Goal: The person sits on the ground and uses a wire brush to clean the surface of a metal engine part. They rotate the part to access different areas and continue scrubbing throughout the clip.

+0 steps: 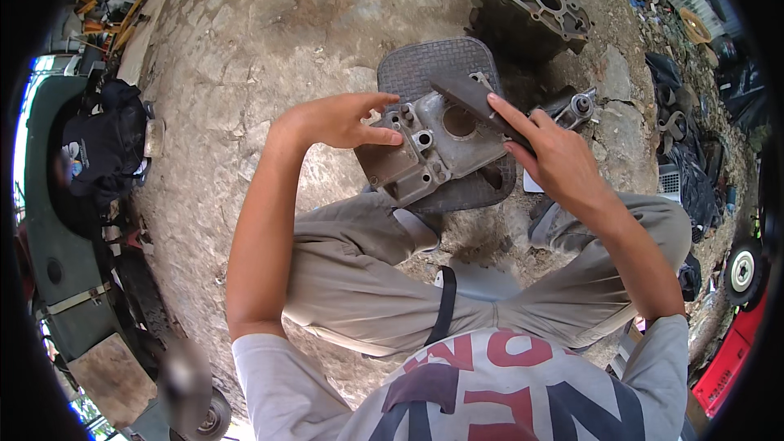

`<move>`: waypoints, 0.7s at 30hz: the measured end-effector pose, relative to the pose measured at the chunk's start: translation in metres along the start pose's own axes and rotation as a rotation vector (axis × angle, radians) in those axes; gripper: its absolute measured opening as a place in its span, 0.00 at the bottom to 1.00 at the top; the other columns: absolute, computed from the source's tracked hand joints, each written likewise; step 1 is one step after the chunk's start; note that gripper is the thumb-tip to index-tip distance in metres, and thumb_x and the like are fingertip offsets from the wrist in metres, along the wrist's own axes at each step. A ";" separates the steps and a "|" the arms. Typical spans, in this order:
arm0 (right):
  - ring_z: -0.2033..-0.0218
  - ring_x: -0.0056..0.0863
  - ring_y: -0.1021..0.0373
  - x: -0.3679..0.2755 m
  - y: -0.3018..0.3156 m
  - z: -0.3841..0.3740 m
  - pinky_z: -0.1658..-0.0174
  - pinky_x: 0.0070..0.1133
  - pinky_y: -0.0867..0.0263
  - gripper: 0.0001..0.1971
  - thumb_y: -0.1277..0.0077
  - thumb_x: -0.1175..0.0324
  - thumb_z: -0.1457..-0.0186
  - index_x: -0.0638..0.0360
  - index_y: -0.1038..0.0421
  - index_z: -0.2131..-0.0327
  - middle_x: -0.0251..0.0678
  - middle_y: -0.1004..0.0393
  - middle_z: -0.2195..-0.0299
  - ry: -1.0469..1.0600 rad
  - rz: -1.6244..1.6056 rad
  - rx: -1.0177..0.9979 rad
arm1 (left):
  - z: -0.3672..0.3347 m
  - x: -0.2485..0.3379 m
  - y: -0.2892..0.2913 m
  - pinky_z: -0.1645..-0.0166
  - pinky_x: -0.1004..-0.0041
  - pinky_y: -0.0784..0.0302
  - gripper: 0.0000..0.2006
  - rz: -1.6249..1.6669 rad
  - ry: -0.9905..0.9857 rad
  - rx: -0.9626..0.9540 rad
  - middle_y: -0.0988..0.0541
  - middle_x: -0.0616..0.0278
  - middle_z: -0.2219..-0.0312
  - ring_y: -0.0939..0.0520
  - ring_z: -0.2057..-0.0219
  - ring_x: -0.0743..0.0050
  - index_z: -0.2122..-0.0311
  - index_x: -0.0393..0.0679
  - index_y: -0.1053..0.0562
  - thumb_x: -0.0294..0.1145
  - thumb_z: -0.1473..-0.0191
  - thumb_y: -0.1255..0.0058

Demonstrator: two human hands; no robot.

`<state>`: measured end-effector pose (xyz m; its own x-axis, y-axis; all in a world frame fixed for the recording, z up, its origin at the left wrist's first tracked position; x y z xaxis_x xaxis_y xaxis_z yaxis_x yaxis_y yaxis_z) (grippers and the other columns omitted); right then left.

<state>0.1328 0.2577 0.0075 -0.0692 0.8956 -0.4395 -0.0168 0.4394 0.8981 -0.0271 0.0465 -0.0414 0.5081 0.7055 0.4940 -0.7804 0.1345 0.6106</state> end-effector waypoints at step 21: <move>0.68 0.45 0.27 0.018 0.012 -0.015 0.64 0.39 0.30 0.36 0.41 0.65 0.35 0.28 0.41 0.27 0.41 0.29 0.67 0.072 0.022 0.001 | 0.000 0.000 0.002 0.35 0.53 0.25 0.46 -0.054 0.007 0.015 0.24 0.41 0.38 0.23 0.36 0.44 0.28 0.45 0.36 0.68 0.41 0.41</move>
<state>0.1165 0.2778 0.0108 -0.1415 0.8978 -0.4170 -0.0138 0.4194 0.9077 -0.0283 0.0466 -0.0401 0.5471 0.7021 0.4559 -0.7461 0.1619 0.6459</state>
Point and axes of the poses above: each hand's wrist, its own z-axis away from the middle knuckle, its own y-axis out of the back of the hand, x = y × z, the point moved 10 cm from there along -z, towards the middle knuckle
